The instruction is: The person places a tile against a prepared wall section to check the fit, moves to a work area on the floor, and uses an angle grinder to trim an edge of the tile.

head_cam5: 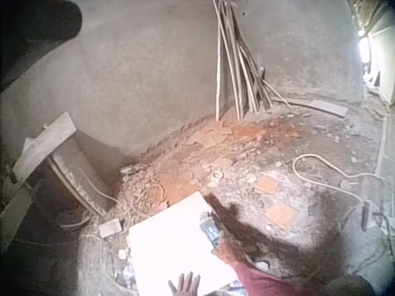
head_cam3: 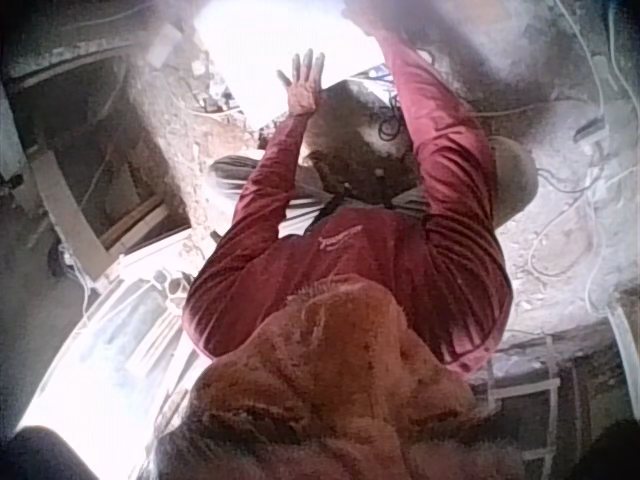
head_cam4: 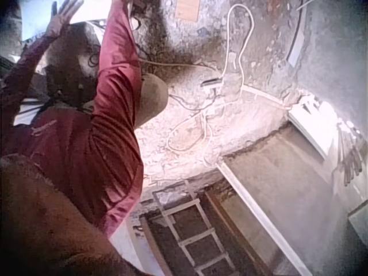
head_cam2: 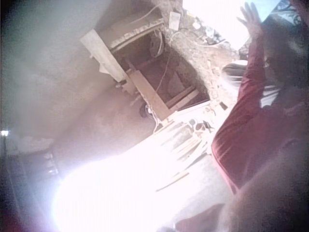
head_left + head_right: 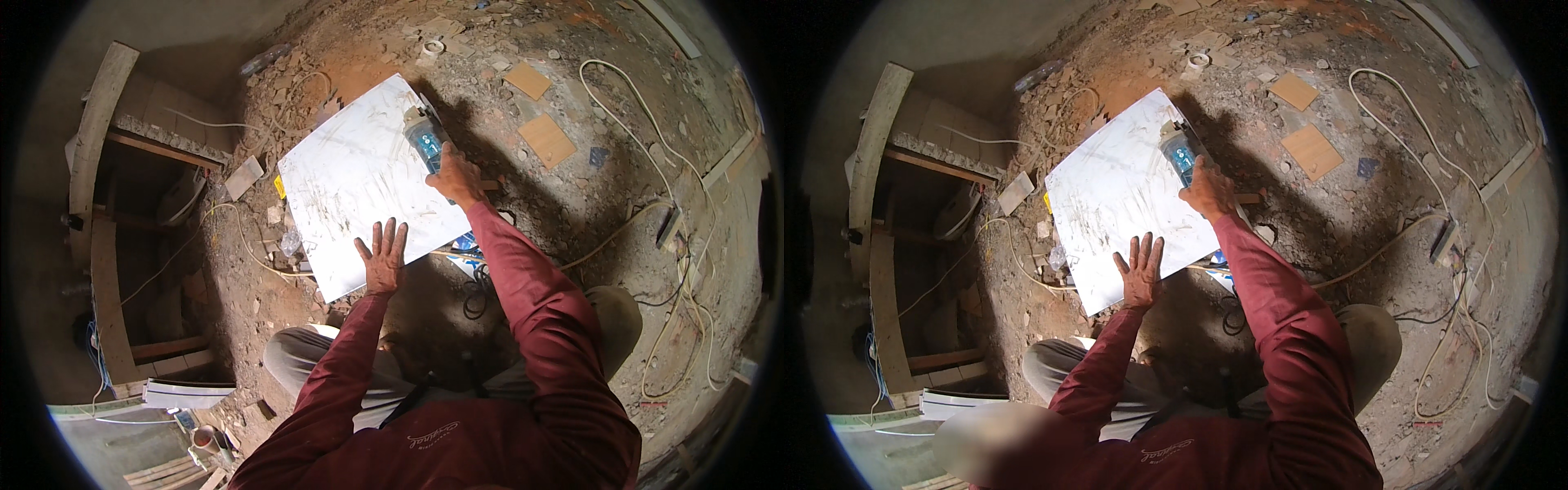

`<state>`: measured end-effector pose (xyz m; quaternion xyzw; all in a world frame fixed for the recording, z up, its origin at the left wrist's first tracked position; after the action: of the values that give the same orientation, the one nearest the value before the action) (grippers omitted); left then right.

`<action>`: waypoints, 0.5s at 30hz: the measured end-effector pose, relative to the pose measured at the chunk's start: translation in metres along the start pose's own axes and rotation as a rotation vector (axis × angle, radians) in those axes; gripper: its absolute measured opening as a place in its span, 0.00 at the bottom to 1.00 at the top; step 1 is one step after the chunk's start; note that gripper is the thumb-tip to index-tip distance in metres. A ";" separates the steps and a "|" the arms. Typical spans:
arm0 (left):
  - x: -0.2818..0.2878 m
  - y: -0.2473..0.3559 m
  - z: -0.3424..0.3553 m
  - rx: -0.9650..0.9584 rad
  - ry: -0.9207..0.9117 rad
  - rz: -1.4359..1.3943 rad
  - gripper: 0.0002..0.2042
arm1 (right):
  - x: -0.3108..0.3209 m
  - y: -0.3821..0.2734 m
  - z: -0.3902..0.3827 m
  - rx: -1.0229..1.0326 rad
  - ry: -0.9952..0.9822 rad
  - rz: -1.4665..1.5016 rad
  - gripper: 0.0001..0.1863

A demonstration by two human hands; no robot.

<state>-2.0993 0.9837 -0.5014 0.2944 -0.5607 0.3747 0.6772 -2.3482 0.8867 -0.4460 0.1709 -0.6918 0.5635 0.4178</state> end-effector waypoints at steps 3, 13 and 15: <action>0.000 0.001 -0.001 0.002 -0.019 -0.019 0.42 | -0.001 0.003 -0.001 -0.015 -0.032 -0.026 0.43; 0.000 0.000 -0.001 0.004 0.002 0.018 0.43 | 0.010 -0.002 -0.009 -0.023 -0.055 -0.017 0.40; 0.001 0.001 0.000 0.020 -0.021 -0.013 0.42 | 0.010 0.000 -0.010 -0.028 -0.052 -0.017 0.40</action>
<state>-2.1002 0.9846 -0.4999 0.3085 -0.5621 0.3729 0.6707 -2.3499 0.8984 -0.4385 0.1856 -0.7087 0.5456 0.4069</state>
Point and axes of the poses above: each hand's wrist, its own z-axis towards the middle knuckle, its own x-axis out of the back of the hand, y = z × x, the point moved 7 cm from there along z, towards the middle knuckle, and after that the axes turned 8 degrees about y, right-handed, at the moved point
